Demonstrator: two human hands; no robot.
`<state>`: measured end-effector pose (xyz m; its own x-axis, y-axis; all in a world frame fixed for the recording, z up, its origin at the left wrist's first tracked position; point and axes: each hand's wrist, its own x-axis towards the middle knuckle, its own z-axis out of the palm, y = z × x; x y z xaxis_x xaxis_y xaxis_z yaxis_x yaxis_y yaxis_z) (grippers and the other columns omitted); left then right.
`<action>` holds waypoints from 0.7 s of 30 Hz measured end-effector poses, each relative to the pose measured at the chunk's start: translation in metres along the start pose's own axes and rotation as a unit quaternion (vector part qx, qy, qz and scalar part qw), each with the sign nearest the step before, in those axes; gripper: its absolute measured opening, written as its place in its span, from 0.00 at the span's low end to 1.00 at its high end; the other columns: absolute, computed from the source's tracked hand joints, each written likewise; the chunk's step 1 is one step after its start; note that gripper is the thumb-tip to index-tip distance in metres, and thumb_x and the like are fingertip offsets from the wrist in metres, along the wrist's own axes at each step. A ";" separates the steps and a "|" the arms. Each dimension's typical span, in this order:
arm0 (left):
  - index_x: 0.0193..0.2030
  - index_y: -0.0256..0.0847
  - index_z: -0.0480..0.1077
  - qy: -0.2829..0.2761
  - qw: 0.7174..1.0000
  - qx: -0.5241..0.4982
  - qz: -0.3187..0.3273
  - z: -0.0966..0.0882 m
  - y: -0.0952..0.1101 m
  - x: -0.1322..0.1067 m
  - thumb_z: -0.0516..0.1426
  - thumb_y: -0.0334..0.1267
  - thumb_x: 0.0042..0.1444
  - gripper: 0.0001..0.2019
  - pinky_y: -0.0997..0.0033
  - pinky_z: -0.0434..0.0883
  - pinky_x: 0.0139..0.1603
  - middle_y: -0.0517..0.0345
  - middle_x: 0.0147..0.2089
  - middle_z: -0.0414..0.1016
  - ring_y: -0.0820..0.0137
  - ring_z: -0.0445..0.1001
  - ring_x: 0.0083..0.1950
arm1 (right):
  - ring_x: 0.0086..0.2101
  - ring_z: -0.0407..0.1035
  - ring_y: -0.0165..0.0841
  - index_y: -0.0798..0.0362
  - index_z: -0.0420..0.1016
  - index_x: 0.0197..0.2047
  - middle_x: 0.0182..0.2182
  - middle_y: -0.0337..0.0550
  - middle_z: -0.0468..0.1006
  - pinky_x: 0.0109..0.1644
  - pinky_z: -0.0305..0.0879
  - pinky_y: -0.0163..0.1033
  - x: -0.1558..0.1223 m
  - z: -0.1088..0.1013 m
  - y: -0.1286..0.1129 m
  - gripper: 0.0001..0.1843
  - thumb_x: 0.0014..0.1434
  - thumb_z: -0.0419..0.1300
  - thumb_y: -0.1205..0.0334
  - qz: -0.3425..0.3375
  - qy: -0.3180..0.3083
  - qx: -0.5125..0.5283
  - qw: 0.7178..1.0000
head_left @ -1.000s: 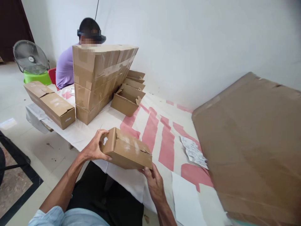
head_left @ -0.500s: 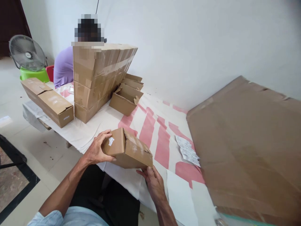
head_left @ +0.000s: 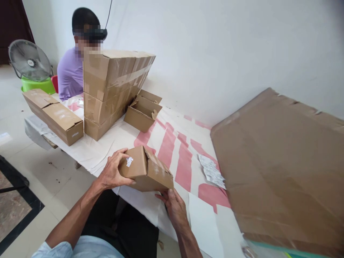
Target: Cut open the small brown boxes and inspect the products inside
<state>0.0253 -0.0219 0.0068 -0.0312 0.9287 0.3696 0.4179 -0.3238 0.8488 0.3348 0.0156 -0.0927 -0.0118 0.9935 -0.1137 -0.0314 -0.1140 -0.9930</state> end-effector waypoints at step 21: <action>0.61 0.45 0.69 0.001 0.997 0.078 0.027 0.007 0.020 -0.002 0.79 0.40 0.34 0.45 0.38 0.64 0.66 0.36 0.72 0.67 0.39 0.65 0.72 | 0.45 0.78 0.45 0.50 0.82 0.47 0.44 0.45 0.85 0.43 0.81 0.47 -0.002 -0.003 -0.015 0.34 0.49 0.71 0.30 0.019 0.022 -0.019 0.999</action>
<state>0.0403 -0.0290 0.0200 -0.0069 0.9099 0.4147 0.5552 -0.3415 0.7584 0.3383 0.0153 -0.0776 0.0327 0.9879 -0.1515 0.0058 -0.1517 -0.9884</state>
